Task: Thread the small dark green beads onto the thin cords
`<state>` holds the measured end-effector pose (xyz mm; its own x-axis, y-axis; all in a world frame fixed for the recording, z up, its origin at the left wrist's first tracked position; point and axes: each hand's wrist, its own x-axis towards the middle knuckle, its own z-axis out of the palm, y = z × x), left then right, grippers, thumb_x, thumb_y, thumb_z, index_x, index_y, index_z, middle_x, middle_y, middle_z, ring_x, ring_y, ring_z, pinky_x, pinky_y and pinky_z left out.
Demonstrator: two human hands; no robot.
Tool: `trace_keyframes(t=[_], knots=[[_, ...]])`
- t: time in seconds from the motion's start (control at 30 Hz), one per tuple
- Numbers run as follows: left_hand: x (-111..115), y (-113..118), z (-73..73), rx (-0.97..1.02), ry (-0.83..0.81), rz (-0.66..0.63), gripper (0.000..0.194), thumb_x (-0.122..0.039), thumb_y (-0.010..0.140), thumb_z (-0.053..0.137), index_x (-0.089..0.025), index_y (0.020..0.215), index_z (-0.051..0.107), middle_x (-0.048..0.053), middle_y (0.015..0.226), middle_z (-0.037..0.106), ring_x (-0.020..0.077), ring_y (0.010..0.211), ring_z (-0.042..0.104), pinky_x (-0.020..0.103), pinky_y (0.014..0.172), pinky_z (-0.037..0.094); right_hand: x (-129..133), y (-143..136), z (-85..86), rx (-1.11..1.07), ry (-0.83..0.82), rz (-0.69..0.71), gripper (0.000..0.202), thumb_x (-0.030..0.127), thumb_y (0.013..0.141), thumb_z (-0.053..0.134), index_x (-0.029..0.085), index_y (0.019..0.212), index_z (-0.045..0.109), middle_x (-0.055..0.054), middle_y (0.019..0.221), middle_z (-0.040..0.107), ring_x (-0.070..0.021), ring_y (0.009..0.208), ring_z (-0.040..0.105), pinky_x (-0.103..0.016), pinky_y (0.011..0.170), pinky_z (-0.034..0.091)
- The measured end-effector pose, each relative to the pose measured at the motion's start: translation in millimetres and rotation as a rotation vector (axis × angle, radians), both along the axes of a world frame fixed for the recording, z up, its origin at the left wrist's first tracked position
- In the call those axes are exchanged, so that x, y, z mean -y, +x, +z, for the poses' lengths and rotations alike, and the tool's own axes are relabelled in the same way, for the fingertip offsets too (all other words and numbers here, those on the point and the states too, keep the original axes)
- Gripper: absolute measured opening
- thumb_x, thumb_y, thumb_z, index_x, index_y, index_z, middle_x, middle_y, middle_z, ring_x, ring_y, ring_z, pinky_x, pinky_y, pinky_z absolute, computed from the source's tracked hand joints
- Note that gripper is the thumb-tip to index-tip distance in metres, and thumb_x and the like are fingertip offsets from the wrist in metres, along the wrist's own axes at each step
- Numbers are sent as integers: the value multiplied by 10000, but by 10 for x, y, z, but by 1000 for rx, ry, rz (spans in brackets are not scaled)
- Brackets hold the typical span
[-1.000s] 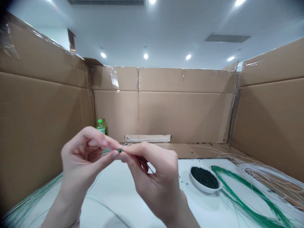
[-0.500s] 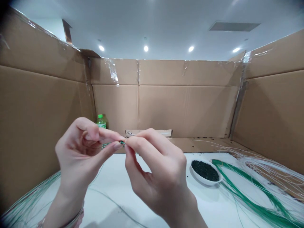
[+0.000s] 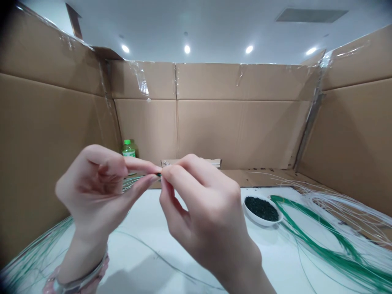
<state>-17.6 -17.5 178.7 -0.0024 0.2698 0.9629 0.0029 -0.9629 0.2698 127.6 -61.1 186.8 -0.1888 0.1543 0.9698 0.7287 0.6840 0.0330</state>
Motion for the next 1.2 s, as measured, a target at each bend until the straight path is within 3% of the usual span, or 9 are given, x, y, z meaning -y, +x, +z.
trace_keyframes(t=[0.27, 0.53, 0.67, 0.97, 1.2], knots=[[20, -109, 94, -102, -9, 79, 352, 0, 646, 738, -236, 695, 481, -51, 696, 703, 202, 732, 722, 258, 496, 551, -52, 16, -39, -24, -12, 67, 145, 36, 759, 644, 163, 719, 589, -7, 713, 657, -96, 644, 606, -202, 569, 490], [-24, -56, 49, 20, -60, -85, 299, -23, 683, 724, -221, 800, 532, -48, 708, 684, 147, 728, 713, 213, 610, 579, -139, -21, -78, -146, -76, 277, 197, 8, 746, 644, 193, 811, 620, 12, 764, 673, -103, 657, 628, -217, 566, 534], [-26, -50, 57, 21, -95, -90, 302, -28, 679, 724, -227, 811, 539, -48, 714, 693, 160, 722, 715, 233, 624, 595, -154, -28, -62, -163, -156, 362, 182, 23, 766, 622, 193, 823, 653, -4, 775, 664, -106, 617, 604, -228, 493, 519], [-56, -129, 90, -122, -111, 2, 232, -80, 708, 714, -227, 785, 552, -40, 718, 716, 159, 679, 709, 227, 562, 582, -179, -2, -43, -147, -163, 310, 172, 36, 777, 623, 199, 801, 671, -3, 745, 629, -96, 604, 575, -211, 461, 470], [-59, 4, 54, 2, -17, 85, 243, -131, 705, 732, -207, 727, 502, -86, 615, 541, 102, 699, 690, 164, 600, 550, -158, -3, -16, -94, -128, 199, 121, 106, 815, 611, 214, 802, 664, 2, 737, 652, -98, 623, 582, -233, 551, 501]])
